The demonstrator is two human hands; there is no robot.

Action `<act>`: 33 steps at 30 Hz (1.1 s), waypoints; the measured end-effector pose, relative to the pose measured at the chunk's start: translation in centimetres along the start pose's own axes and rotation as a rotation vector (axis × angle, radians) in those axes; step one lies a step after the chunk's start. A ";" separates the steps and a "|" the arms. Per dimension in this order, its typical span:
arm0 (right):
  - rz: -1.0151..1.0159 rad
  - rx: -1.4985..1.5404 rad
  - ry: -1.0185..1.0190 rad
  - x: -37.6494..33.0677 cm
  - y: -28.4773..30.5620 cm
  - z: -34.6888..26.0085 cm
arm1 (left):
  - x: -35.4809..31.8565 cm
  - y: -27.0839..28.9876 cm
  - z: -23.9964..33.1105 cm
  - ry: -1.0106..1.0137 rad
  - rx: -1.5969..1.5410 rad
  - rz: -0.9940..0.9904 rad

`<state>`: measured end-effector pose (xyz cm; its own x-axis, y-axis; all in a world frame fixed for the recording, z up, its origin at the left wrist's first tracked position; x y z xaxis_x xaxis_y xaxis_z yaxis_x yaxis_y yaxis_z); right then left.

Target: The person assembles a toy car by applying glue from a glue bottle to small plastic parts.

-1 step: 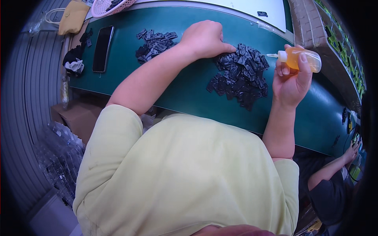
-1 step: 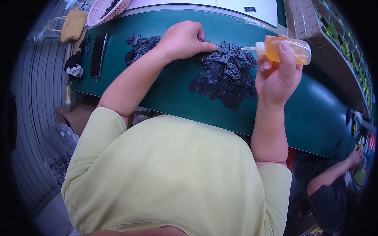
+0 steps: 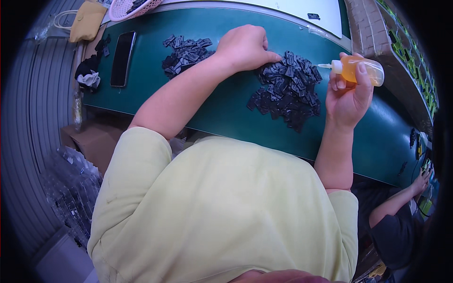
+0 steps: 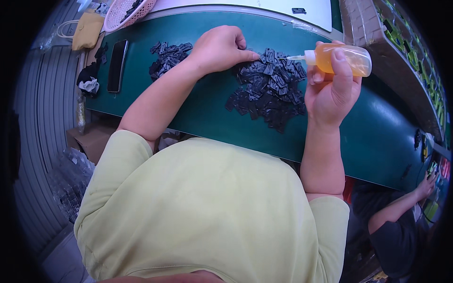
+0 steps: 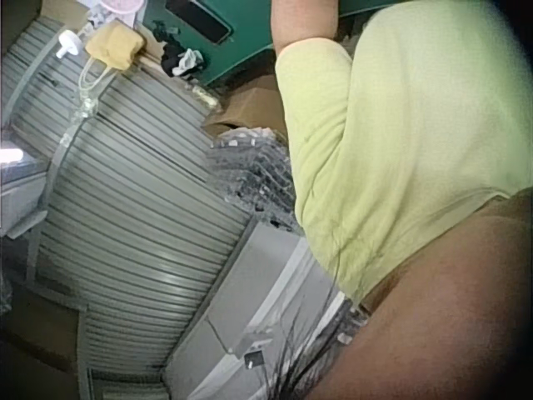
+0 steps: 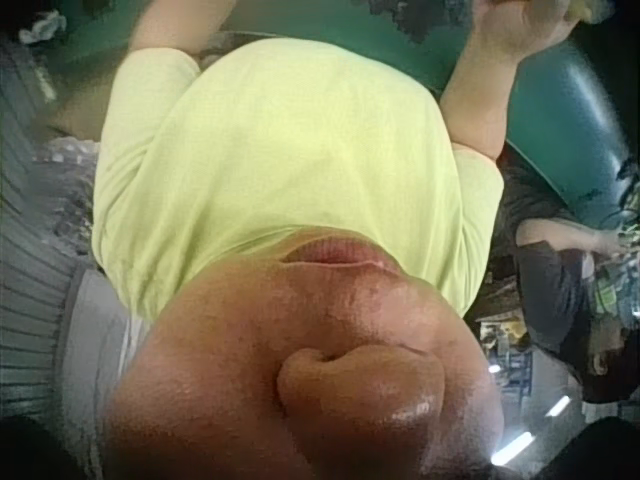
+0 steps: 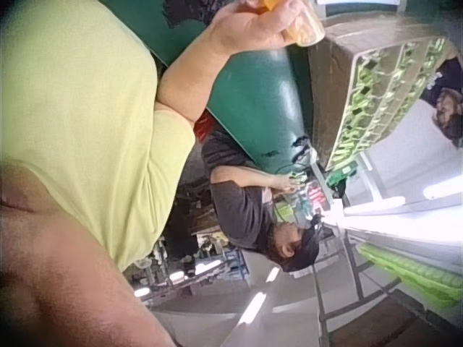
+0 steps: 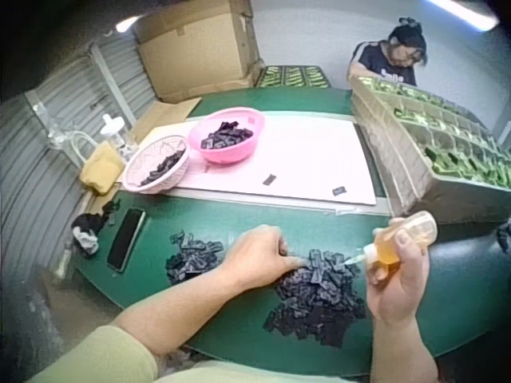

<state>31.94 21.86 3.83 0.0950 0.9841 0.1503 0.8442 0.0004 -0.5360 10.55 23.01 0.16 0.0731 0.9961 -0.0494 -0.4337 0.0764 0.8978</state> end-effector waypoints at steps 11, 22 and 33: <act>-0.011 0.029 -0.052 -0.3 0.0 1.0 | -2.2 -0.7 -0.1 0.276 -1.137 -0.183; -0.061 -0.002 -0.032 -0.7 -1.1 1.8 | -3.8 -3.4 0.8 0.350 -1.557 -0.383; -0.168 -0.354 0.238 -1.4 -1.3 1.3 | -3.9 -3.7 0.7 0.273 -1.392 -0.387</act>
Point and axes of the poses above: each hand's wrist, its own x-axis towards the middle knuckle, its own y-axis out of the back of the hand, z = x × y, the point moved 7 cm from there along x, towards the middle knuckle, and after that the axes turned 2 degrees about z, right-handed, at the moved point
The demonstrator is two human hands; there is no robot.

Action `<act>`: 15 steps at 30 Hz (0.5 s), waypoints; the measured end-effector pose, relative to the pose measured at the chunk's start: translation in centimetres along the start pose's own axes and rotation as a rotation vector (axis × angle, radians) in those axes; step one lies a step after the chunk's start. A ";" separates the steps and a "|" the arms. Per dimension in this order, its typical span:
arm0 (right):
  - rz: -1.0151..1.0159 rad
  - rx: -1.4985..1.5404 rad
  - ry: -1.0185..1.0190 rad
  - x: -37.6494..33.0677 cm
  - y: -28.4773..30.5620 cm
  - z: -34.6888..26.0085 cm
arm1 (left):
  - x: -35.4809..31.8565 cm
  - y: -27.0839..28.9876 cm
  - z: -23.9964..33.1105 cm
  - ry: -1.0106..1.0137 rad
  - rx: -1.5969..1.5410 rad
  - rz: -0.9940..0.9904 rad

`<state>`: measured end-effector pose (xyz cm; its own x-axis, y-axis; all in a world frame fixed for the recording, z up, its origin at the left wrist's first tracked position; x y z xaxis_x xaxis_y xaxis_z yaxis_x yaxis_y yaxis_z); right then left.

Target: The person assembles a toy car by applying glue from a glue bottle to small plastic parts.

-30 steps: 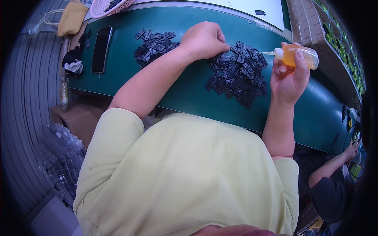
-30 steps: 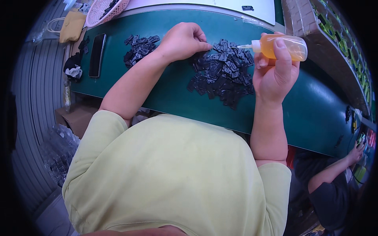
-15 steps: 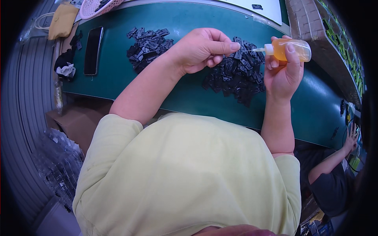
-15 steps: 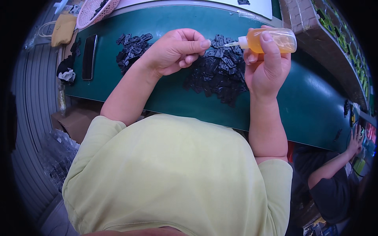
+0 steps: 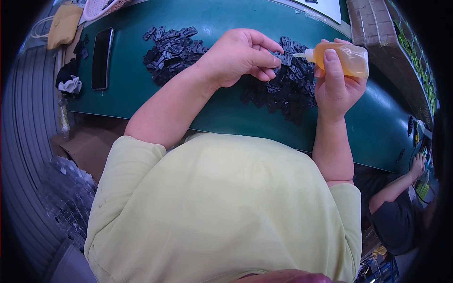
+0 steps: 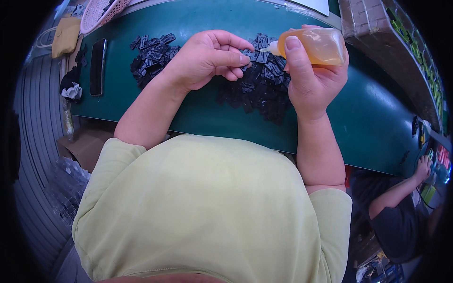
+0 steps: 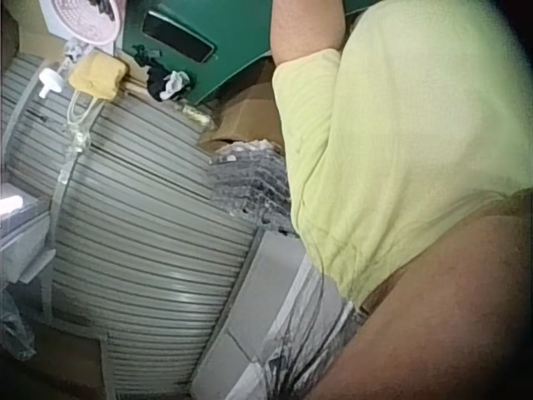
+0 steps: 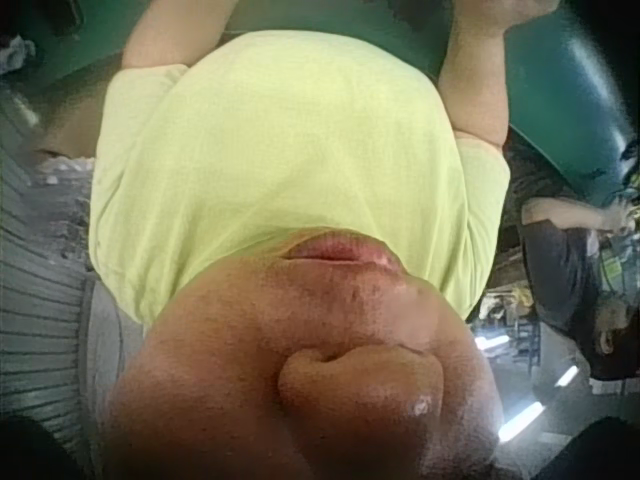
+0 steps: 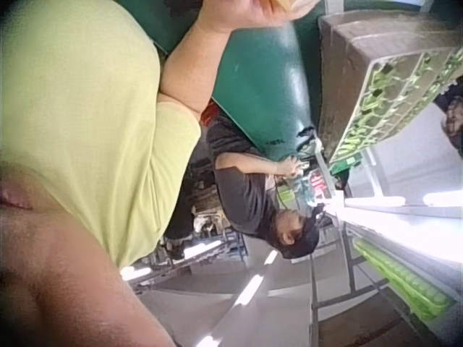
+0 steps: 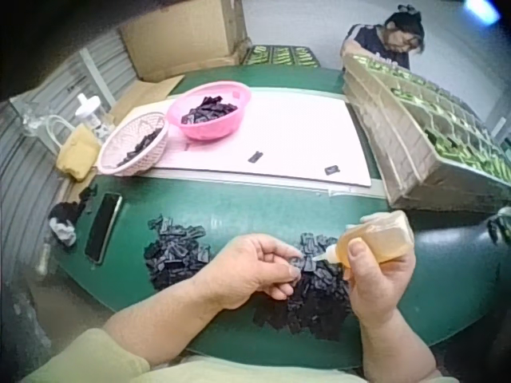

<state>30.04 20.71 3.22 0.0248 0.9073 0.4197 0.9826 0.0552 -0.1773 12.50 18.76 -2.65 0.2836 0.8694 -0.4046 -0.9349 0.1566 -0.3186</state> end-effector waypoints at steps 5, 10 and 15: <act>-0.028 -0.002 -0.013 -0.1 -0.6 0.2 | -0.2 -0.1 0.3 -0.009 0.041 0.009; -0.035 -0.005 0.004 -0.1 -0.7 0.0 | -0.2 -0.2 0.3 -0.013 0.058 0.009; -0.051 0.001 -0.014 -0.1 -0.8 0.2 | -0.2 -0.1 0.4 -0.012 0.072 0.022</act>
Point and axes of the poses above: each hand's wrist, its own x-axis towards the middle knuckle, its own y-axis out of the back of the hand, z = x × y, the point moved 7 cm from there along x, towards the middle knuckle, and after that the axes turned 2 degrees about z, right-handed, at the moved point
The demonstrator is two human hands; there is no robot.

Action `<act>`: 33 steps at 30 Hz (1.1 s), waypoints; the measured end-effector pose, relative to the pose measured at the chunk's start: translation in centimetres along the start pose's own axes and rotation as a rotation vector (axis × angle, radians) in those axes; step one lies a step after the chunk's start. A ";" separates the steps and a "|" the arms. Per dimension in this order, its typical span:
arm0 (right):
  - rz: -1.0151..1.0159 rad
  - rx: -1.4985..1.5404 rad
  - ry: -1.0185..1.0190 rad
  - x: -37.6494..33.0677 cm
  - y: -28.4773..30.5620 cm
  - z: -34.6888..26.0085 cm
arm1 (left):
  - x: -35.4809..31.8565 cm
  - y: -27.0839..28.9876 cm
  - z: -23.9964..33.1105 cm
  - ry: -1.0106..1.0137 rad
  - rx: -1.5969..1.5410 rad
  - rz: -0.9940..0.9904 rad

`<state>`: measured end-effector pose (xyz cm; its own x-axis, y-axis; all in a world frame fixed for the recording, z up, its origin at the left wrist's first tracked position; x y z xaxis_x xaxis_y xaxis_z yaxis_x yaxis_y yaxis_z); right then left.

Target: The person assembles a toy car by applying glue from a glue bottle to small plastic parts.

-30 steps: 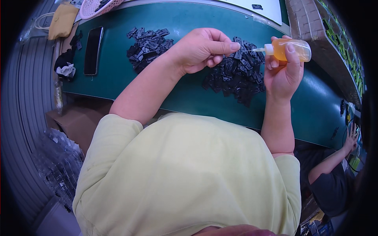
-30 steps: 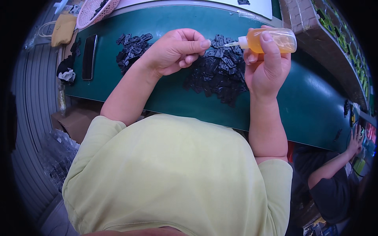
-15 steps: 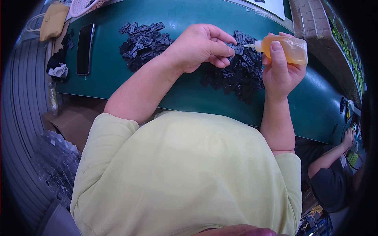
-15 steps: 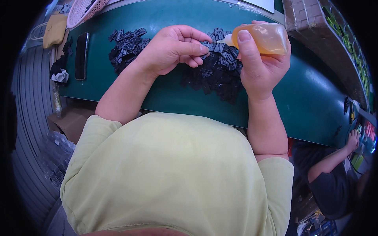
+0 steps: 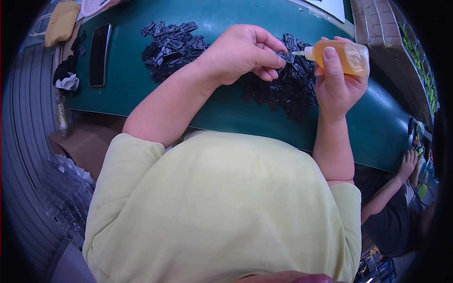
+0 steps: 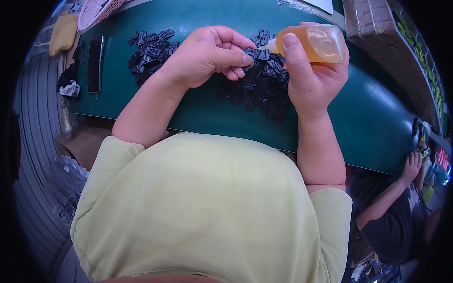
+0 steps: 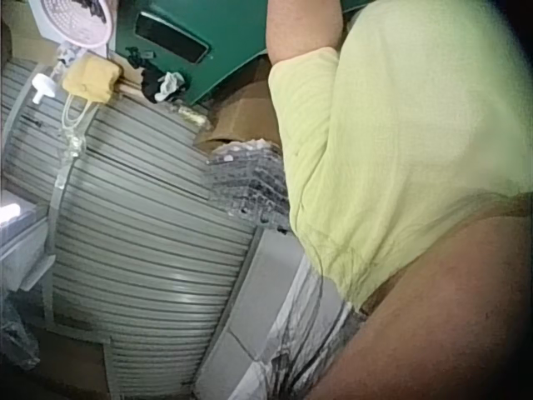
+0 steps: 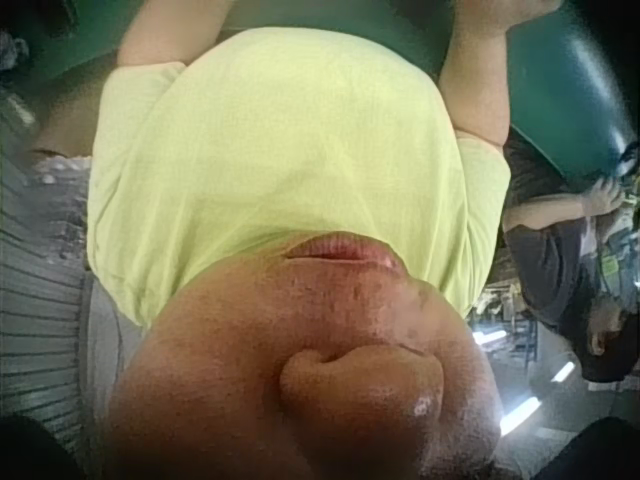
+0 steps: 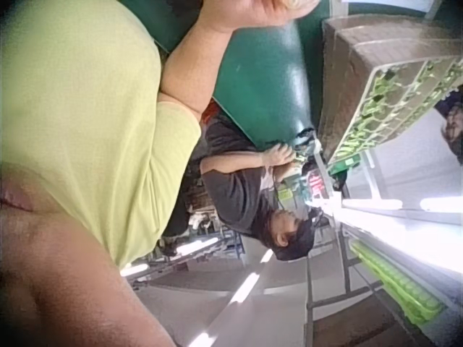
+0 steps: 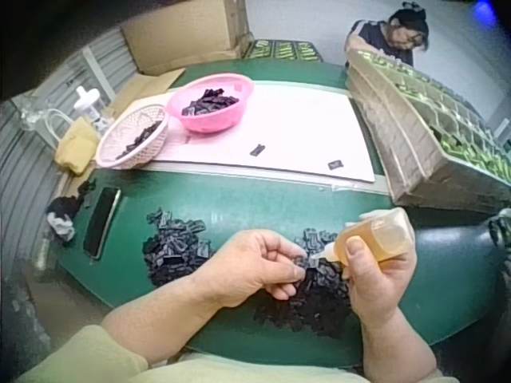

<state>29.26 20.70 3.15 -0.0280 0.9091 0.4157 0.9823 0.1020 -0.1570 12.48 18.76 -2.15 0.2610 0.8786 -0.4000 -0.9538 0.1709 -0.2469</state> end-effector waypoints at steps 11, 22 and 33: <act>0.050 -0.076 0.050 0.2 0.5 -0.2 | 0.1 0.2 -0.1 -0.008 -0.005 -0.006; 0.040 0.111 -0.111 -0.2 0.1 0.3 | 0.2 0.7 -0.1 -0.002 -0.033 0.030; -0.051 0.015 -0.084 -0.6 -0.7 0.4 | 0.2 0.8 -0.2 0.000 -0.016 0.043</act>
Point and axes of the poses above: each hand's wrist, its own x-axis towards the middle knuckle, its own y-axis out of the back of the hand, z = x × y, the point moved 7 cm from there along x, towards the middle knuckle, and after that the axes turned 2 degrees about z, right-handed, at the moved point
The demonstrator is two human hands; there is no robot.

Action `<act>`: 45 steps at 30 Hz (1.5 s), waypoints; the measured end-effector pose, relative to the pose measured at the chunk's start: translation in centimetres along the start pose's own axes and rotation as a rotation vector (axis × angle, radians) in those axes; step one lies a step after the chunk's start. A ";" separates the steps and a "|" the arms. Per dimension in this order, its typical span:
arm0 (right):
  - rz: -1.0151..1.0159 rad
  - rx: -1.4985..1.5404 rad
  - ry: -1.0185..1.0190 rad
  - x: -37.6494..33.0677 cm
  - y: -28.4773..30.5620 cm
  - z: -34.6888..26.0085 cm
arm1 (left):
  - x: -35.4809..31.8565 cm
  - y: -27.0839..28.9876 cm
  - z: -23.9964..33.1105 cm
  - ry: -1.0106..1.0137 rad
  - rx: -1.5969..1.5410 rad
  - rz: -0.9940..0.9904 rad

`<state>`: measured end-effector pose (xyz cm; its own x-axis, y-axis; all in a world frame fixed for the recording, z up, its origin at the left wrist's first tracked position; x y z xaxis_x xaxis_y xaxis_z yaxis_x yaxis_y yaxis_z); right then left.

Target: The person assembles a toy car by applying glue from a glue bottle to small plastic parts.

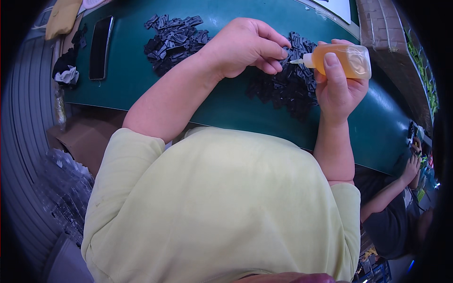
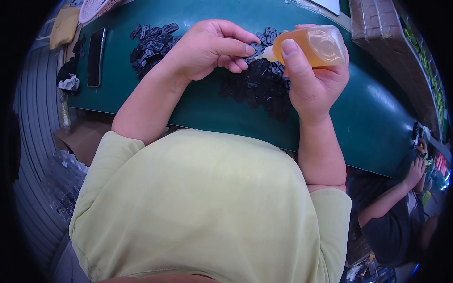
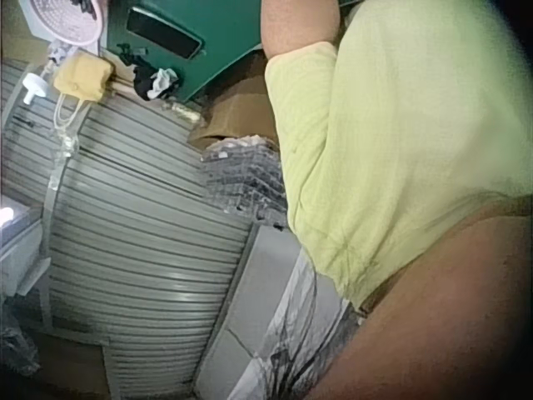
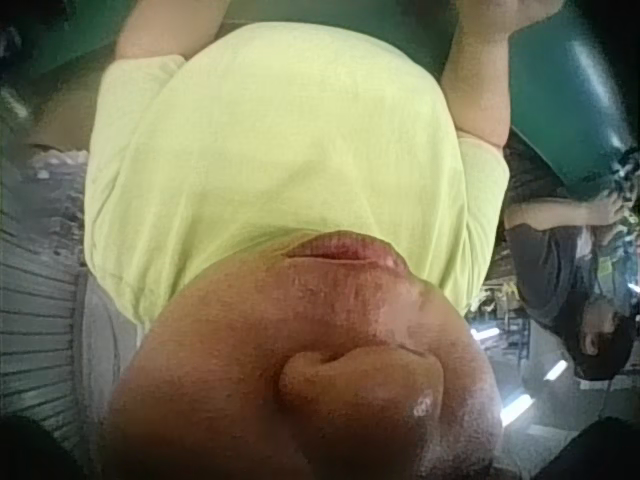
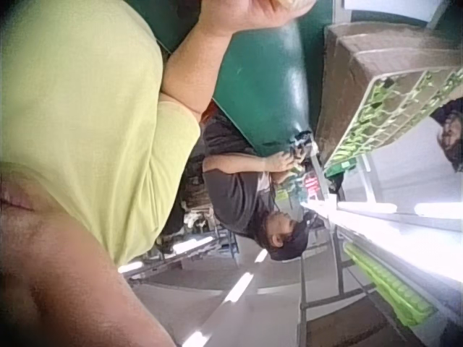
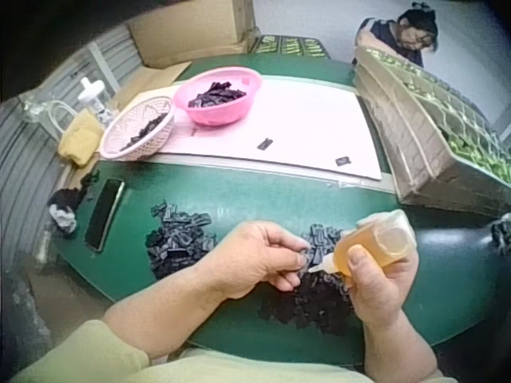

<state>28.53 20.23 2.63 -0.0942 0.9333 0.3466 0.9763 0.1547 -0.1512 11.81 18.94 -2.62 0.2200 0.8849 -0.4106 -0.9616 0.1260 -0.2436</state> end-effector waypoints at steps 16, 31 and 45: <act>0.026 -0.074 0.032 0.5 0.3 -0.4 | 0.2 0.1 0.5 -0.017 0.033 0.023; 0.290 0.415 -0.148 2.0 4.2 -0.9 | 13.4 0.8 9.8 -0.309 0.647 0.379; 0.245 0.469 -0.171 1.6 2.9 -0.9 | -2.1 2.2 4.4 -0.545 1.397 0.343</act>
<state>31.42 21.91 3.54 0.0562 0.9934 0.1003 0.7861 0.0179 -0.6179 8.49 19.39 1.59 0.1780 0.9702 0.1641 -0.4018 -0.0806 0.9122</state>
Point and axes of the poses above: each hand's wrist, its own x-axis towards the middle knuckle, its own y-axis out of the back of the hand, z = x × y, the point moved 7 cm from there along x, towards the middle knuckle, and after that the axes turned 2 degrees about z, right-handed, at the moved point
